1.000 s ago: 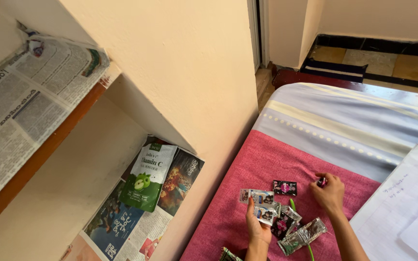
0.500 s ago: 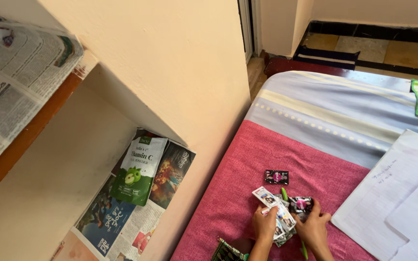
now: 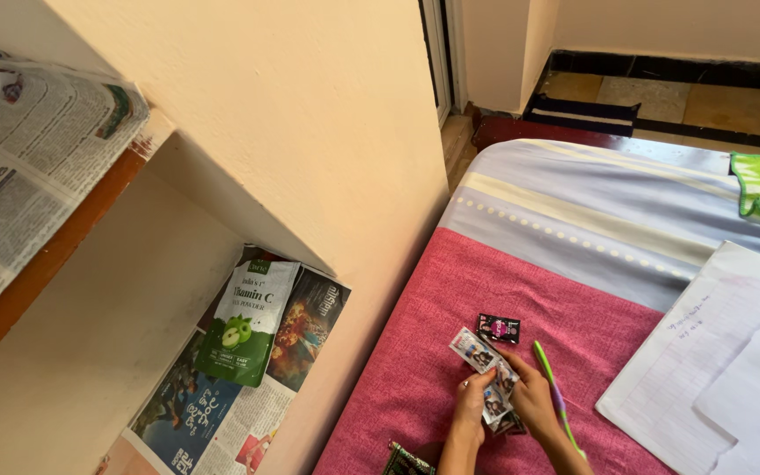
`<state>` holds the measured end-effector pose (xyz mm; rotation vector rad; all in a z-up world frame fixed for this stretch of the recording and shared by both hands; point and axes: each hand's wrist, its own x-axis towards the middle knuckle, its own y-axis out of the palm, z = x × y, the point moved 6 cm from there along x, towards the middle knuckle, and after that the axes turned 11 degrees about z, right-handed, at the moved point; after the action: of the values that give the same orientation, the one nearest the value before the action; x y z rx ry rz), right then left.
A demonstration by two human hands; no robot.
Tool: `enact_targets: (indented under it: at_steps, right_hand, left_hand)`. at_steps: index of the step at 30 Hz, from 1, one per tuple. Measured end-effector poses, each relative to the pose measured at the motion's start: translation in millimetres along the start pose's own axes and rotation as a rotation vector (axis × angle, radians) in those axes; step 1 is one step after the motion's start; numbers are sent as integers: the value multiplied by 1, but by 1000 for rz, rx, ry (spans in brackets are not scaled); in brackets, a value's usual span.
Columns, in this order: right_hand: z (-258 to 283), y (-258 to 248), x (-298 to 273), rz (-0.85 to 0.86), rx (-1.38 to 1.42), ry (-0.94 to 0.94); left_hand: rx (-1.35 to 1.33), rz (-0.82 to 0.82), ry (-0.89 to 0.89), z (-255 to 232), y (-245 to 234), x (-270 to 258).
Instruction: The person unfolds a newspaper and places it on a wooden shelf, smoothing it to cover the surface. They then pick up several small foil packets from a nearby bed and place them on the newspaper-lined shelf.
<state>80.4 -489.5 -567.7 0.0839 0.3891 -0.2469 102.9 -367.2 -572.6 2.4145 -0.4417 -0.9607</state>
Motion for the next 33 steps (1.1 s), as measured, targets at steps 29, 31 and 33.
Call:
enact_targets:
  at_steps: [29, 31, 33]
  right_hand:
    - [-24, -14, -32, -244, -485, 216]
    - [-40, -21, -34, -316, -409, 107]
    - [-67, -21, -34, -321, -95, 193]
  left_hand:
    - [689, -614, 202, -1, -39, -4]
    - [707, -614, 216, -18, -26, -16]
    - [790, -586, 120, -33, -13, -22]
